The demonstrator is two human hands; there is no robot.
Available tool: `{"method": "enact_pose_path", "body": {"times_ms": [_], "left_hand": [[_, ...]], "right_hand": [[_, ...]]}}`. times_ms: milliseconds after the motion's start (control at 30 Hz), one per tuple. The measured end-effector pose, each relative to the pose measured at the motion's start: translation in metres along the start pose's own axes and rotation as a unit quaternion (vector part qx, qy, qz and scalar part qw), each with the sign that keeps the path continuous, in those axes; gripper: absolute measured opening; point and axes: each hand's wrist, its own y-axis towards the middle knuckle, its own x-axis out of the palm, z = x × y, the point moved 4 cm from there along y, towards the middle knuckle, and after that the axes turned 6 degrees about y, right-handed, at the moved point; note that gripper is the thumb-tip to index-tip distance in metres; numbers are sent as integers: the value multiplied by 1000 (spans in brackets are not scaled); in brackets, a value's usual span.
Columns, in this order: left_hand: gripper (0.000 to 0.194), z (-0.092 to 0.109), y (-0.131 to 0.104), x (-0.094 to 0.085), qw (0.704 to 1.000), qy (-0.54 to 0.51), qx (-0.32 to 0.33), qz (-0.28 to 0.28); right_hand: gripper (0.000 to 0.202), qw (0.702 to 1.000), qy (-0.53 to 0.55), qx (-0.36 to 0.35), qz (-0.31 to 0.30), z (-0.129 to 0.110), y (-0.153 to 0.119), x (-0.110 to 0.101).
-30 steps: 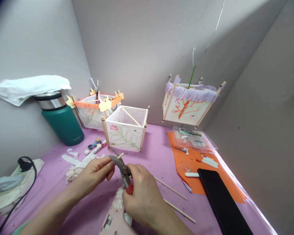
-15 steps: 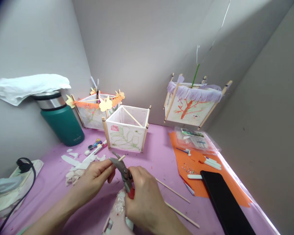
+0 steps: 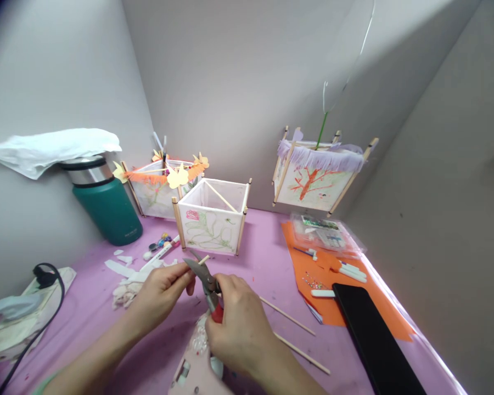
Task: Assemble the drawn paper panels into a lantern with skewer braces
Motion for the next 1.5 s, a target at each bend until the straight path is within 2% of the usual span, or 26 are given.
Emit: {"method": "enact_pose_path", "body": {"times_ms": [267,567,933,1133,1267,1500], "left_hand": [[42,-5,2,-1,999,-39,-5,-36],[41,-1,1,-1,998,-48,-1,-41],[38,1,-1,-1,1000,-4,6,-20],[28,5,0,-1,1000,21,-1,2],[25,5,-1,-1,999,33,-10,26],[37,3,-1,-3,1000,-18,-2,-18]], "right_hand": [[29,1000,10,-5,-6,-1,-1,-2],[32,999,31,-9,-8,-4,-2,-4],[34,1000,5,-25,1,0,-1,0],[25,999,-30,-21,5,2,6,1],[30,1000,-23,-16,3,0,5,0],[34,1000,4,-10,1,-3,1,-1]]}}
